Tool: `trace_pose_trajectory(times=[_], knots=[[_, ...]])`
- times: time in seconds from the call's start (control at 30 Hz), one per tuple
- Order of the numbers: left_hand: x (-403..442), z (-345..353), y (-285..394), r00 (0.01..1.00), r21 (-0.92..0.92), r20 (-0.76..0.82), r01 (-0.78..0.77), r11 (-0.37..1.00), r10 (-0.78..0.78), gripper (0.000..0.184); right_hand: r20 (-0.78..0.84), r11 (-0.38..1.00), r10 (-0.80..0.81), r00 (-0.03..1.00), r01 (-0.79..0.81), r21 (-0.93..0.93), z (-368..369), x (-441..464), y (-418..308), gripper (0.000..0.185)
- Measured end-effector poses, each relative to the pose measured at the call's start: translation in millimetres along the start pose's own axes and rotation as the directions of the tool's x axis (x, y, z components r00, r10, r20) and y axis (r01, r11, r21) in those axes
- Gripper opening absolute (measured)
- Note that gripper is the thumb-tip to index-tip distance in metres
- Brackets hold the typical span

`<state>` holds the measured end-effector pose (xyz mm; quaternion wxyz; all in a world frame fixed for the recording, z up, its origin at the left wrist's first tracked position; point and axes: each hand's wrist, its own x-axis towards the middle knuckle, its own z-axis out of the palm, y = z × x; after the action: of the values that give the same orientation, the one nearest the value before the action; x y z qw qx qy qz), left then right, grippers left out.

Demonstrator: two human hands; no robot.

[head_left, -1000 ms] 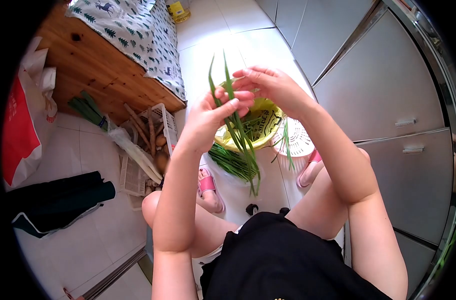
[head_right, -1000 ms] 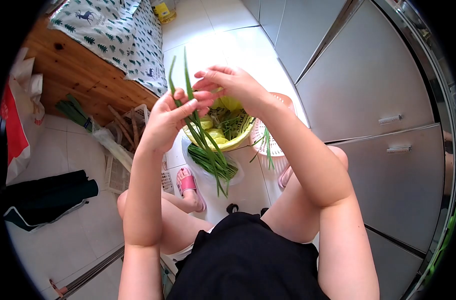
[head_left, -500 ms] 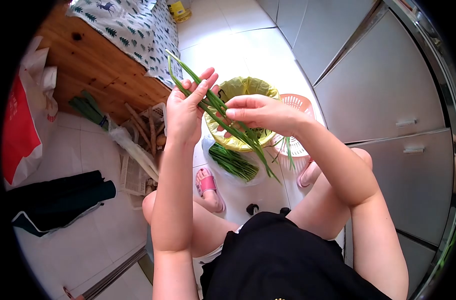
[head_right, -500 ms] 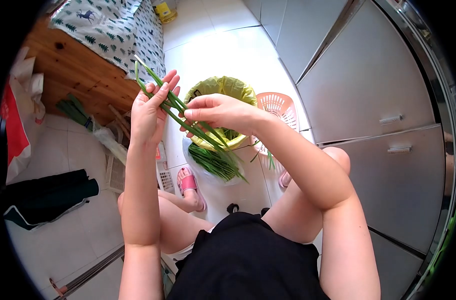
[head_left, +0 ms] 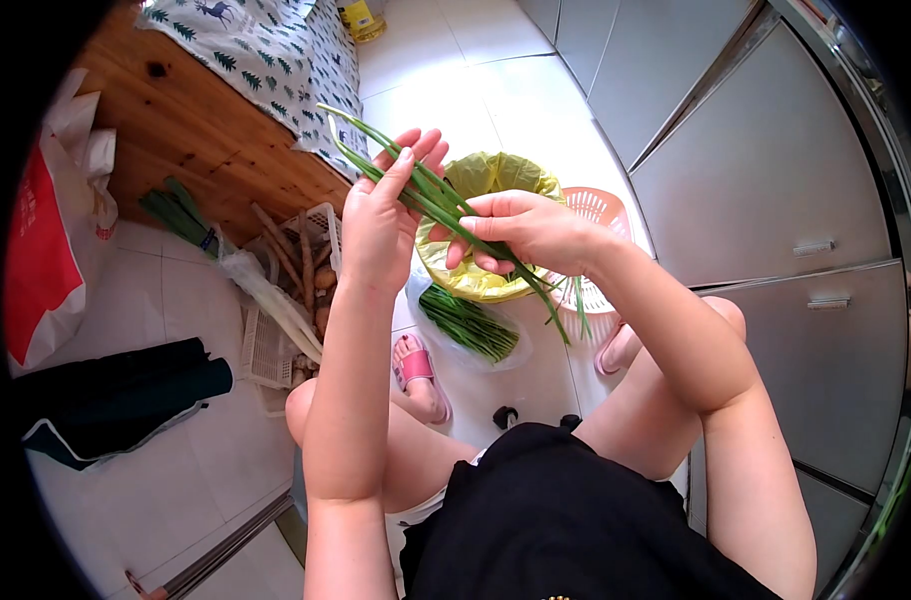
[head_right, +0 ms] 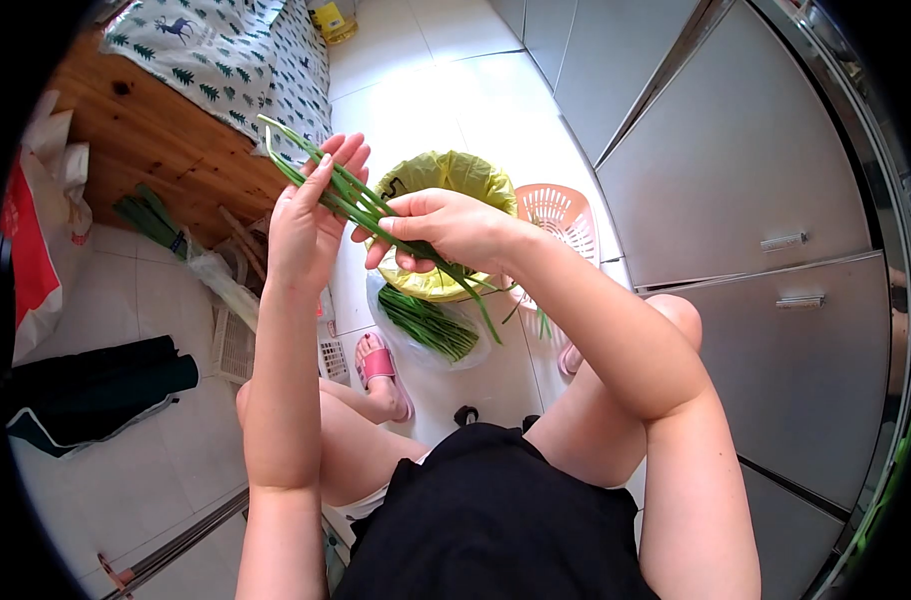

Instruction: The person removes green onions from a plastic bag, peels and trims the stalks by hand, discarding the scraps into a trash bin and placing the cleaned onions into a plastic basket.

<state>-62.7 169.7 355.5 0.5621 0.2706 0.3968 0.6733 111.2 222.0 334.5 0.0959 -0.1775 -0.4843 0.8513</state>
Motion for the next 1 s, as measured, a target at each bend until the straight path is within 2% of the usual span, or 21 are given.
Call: trace_pose_trajectory(times=[0.1, 0.23, 0.27, 0.37, 0.5, 0.6, 0.63, 0.7, 0.83, 0.93, 1.0], knots=[[-2, 3, -2, 0.997, -0.013, 0.067, 0.032, 0.999, -0.031, 0.038, -0.052, 0.995, -0.005, 0.999, 0.01, 0.096, -1, -1, -1, 0.024], [-5, 6, -7, 0.983, 0.012, 0.138, 0.117, 0.993, -0.117, 0.039, 0.012, 0.988, -0.056, 0.998, 0.054, 0.145, -7, -1, -3, 0.024], [-6, 5, -7, 0.97, 0.067, 0.182, 0.15, 0.986, -0.16, 0.045, -0.002, 0.986, -0.054, 0.999, 0.054, 0.157, -8, -1, -2, 0.024], [-10, 13, -9, 0.953, 0.084, 0.235, 0.174, 0.981, -0.19, 0.044, -0.019, 0.979, -0.063, 0.998, 0.065, 0.195, -13, 0, 0, 0.023], [-9, 11, -11, 0.929, 0.203, 0.256, 0.219, 0.954, -0.268, 0.04, -0.014, 0.963, -0.092, 0.996, 0.092, 0.254, -11, -4, -4, 0.023], [-12, 14, -12, 0.958, 0.252, 0.198, 0.154, 0.955, -0.207, 0.034, -0.006, 0.965, -0.09, 0.996, 0.089, 0.248, -11, -5, -4, 0.024], [-13, 17, -11, 0.964, 0.205, 0.162, 0.175, 0.963, -0.21, 0.033, 0.003, 0.968, -0.089, 0.996, 0.085, 0.237, -11, -4, -4, 0.025], [-15, 23, -8, 0.971, 0.108, 0.091, 0.211, 0.972, -0.221, 0.031, 0.009, 0.979, -0.091, 0.996, 0.088, 0.185, -10, -5, -6, 0.027], [-11, 10, -5, 0.969, 0.047, 0.152, 0.191, 0.98, -0.196, 0.023, 0.012, 0.994, -0.073, 0.997, 0.072, 0.082, -6, -4, -7, 0.028], [-7, 6, -6, 0.987, 0.03, 0.089, 0.131, 0.991, -0.133, 0.019, -0.136, 0.955, -0.218, 0.966, 0.182, -0.235, -4, -2, -2, 0.025], [-5, 3, -7, 0.992, 0.041, 0.069, 0.106, 0.994, -0.108, 0.018, -0.191, 0.848, -0.385, 0.903, 0.264, -0.459, -8, 4, 6, 0.028]])
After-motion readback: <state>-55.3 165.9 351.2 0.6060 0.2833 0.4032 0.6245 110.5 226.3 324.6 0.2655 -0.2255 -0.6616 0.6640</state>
